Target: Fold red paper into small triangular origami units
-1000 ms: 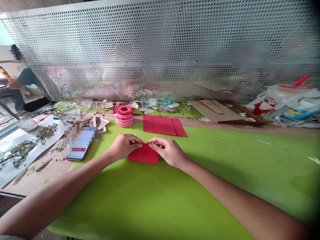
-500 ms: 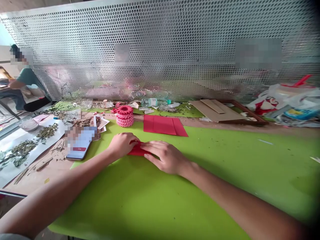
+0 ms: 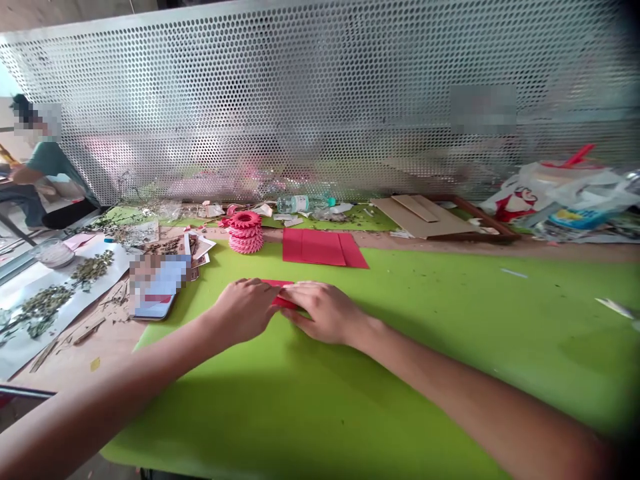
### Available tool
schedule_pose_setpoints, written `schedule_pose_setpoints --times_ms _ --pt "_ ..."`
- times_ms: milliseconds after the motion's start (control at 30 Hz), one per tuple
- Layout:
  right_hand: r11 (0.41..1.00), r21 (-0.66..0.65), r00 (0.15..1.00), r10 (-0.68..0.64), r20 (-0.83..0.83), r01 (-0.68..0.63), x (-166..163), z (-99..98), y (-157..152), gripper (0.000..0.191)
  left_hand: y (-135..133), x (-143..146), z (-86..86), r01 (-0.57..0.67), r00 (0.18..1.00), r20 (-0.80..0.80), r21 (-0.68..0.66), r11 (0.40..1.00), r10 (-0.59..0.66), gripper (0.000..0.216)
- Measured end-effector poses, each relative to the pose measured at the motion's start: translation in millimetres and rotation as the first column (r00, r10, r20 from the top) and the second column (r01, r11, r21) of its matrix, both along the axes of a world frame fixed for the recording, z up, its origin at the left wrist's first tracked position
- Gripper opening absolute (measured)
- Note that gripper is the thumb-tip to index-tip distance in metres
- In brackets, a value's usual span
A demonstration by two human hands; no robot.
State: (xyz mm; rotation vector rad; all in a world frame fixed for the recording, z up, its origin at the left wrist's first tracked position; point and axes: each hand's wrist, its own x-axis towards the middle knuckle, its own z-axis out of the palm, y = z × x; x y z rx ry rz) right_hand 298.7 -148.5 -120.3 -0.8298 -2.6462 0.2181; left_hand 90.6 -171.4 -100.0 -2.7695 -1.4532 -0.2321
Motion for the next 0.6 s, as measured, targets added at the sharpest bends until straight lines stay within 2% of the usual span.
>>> schedule_pose_setpoints --times_ms 100,300,500,600 --pt "1.000 0.003 1.000 -0.018 0.013 0.018 0.2 -3.9 0.6 0.040 -16.6 -13.1 -4.1 0.036 0.999 -0.038 -0.004 0.999 -0.036 0.037" --pt "0.999 -0.005 0.999 -0.035 0.030 0.036 -2.2 -4.8 -0.3 0.040 -40.4 -47.8 -20.0 0.057 0.998 0.039 0.006 0.998 -0.057 0.049" --pt "0.998 0.039 0.994 -0.045 0.098 0.041 -2.6 2.3 -4.2 0.059 -42.1 -48.3 -26.4 0.049 0.992 0.117 -0.016 0.999 -0.047 0.054" --pt "0.995 0.100 0.992 -0.026 0.126 0.013 -7.6 3.0 -9.4 0.063 -40.6 -48.1 -27.0 0.053 0.991 0.127 -0.014 0.998 -0.051 0.056"
